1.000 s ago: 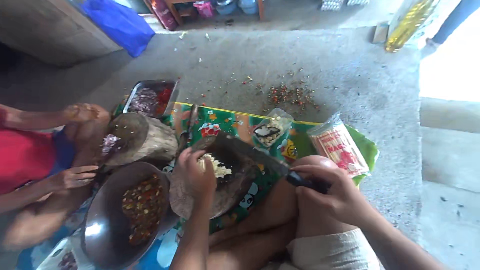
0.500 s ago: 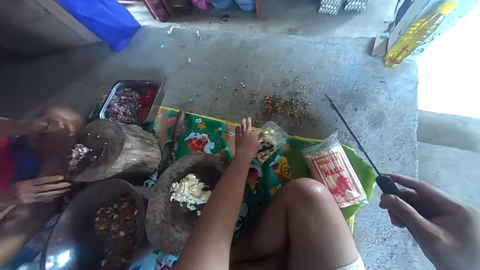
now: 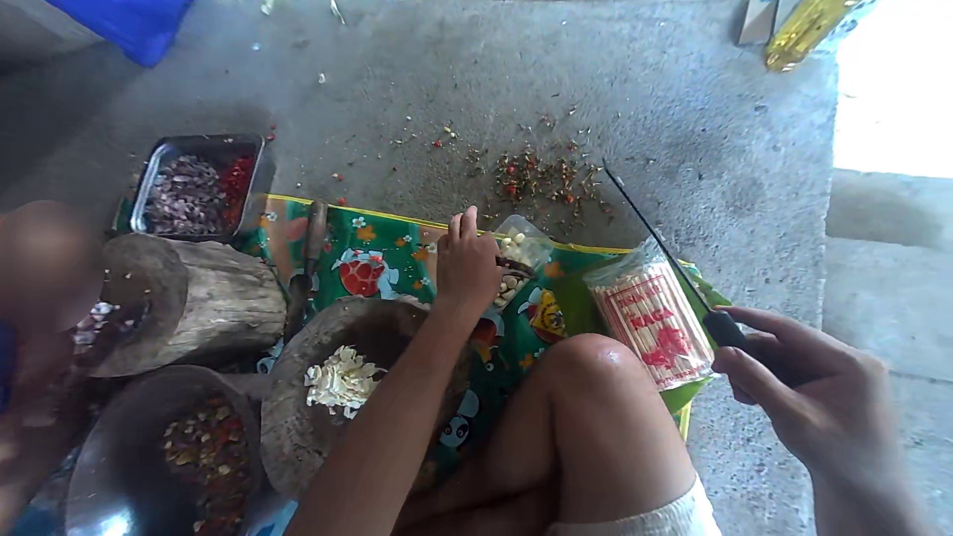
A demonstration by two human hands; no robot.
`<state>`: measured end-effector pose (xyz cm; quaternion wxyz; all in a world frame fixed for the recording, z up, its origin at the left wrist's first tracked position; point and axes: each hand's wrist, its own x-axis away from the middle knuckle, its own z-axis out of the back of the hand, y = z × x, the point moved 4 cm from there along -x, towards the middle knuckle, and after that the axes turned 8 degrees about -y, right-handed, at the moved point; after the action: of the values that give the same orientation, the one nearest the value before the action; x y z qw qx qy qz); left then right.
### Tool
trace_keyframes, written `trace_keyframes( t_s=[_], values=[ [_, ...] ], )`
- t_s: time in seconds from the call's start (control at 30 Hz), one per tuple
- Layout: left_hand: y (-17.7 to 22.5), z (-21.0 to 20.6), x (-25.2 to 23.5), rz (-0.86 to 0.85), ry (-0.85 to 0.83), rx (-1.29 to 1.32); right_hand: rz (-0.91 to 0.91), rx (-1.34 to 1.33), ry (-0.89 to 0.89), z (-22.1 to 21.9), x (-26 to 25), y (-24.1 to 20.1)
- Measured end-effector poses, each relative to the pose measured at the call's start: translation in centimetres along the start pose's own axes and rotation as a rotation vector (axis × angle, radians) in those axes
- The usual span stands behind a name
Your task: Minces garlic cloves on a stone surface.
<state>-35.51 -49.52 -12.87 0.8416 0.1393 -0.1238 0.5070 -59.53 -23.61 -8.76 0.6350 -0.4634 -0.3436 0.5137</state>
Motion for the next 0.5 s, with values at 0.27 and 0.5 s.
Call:
trace_keyframes(
  t_s=[0.27,0.5],
  values=[
    [0.3,0.3,-0.5,0.080,-0.114,0.422,0.042,-0.014,0.012,1.0,0.4,-0.4],
    [-3.7,-3.1,-4.0,0.140,-0.119,0.305,-0.030,0.003,0.034,1.5,1.1,0.6]
  ],
)
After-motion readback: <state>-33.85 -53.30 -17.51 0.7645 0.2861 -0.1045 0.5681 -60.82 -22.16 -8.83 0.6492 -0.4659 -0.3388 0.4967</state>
